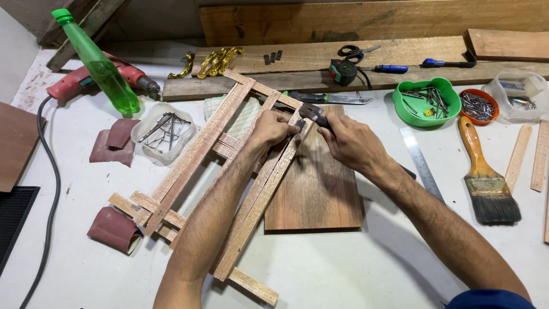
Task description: The person assembles a small wooden lattice frame on a workbench, positioning thin wood slats across a frame and hammering nails to fasten them. They pick nails from containers, mark positions with a pencil, hammer the nails in, then set the frame aside and sort through loose wood strips on the bench.
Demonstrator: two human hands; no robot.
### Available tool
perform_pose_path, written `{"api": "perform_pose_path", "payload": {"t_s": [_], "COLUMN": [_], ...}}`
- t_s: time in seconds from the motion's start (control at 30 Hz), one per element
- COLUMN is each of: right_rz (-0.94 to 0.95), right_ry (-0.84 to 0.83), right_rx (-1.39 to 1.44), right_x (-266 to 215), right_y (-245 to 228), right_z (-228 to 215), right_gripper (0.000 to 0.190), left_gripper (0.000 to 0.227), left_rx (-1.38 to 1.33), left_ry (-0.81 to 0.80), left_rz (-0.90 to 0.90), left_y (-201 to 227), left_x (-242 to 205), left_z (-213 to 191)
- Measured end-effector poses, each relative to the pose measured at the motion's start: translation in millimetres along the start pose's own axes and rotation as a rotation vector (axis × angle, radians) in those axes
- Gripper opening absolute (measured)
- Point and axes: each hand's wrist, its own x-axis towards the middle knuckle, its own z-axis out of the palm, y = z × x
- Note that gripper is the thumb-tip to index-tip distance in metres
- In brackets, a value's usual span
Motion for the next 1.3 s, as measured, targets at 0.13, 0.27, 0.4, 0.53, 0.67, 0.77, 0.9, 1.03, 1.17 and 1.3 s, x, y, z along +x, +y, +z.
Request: {"api": "perform_pose_path", "payload": {"t_s": [0.13, 0.27, 0.4, 0.53, 0.67, 0.77, 0.9, 1.03, 1.17, 1.3], "right_rz": [0.134, 0.14, 0.105, 0.025, 0.073, 0.062, 0.07, 0.024, 0.029, 0.062], "right_ry": [-0.188, -0.091, -0.022, -0.058, -0.243, -0.23, -0.205, -0.097, -0.113, -0.079], "right_rx": [-0.004, 0.011, 0.105, 0.085, 0.051, 0.041, 0.009, 0.038, 0.061, 0.199], "right_x": [0, -10, -30, -52, -67, -73, -78, -77, -74, -80], "right_y": [8, 6, 11, 15, 10, -1, -1, -12, -15, 3], "right_z": [3, -13, -21, -24, -14, -7, 16, 15, -4, -43], "right_gripper": [0.029, 0.029, 0.035, 0.036, 0.038, 0.038, 0.041, 0.036, 0.033, 0.029], "left_gripper": [0.017, 0.026, 0.052, 0.058, 0.051, 0.044, 0.028, 0.021, 0.013, 0.013], "left_rx": [0.042, 0.057, 0.165, 0.215, 0.24, 0.316, 0.36, 0.451, 0.451, 0.447], "left_ry": [0.007, 0.014, 0.065, 0.148, 0.211, 0.307, 0.397, 0.424, 0.379, 0.216], "left_rz": [0.013, 0.021, 0.104, 0.224, 0.28, 0.396, 0.636, 0.734, 0.945, 1.022], "left_y": [-7, -6, 0, 3, -4, -2, 0, 14, 22, 42], "left_x": [8, 0, -12, -24, -17, -26, -33, -50, -54, -58], "left_z": [3, 2, 1, 1, 2, -1, -2, 9, 36, 78]}}
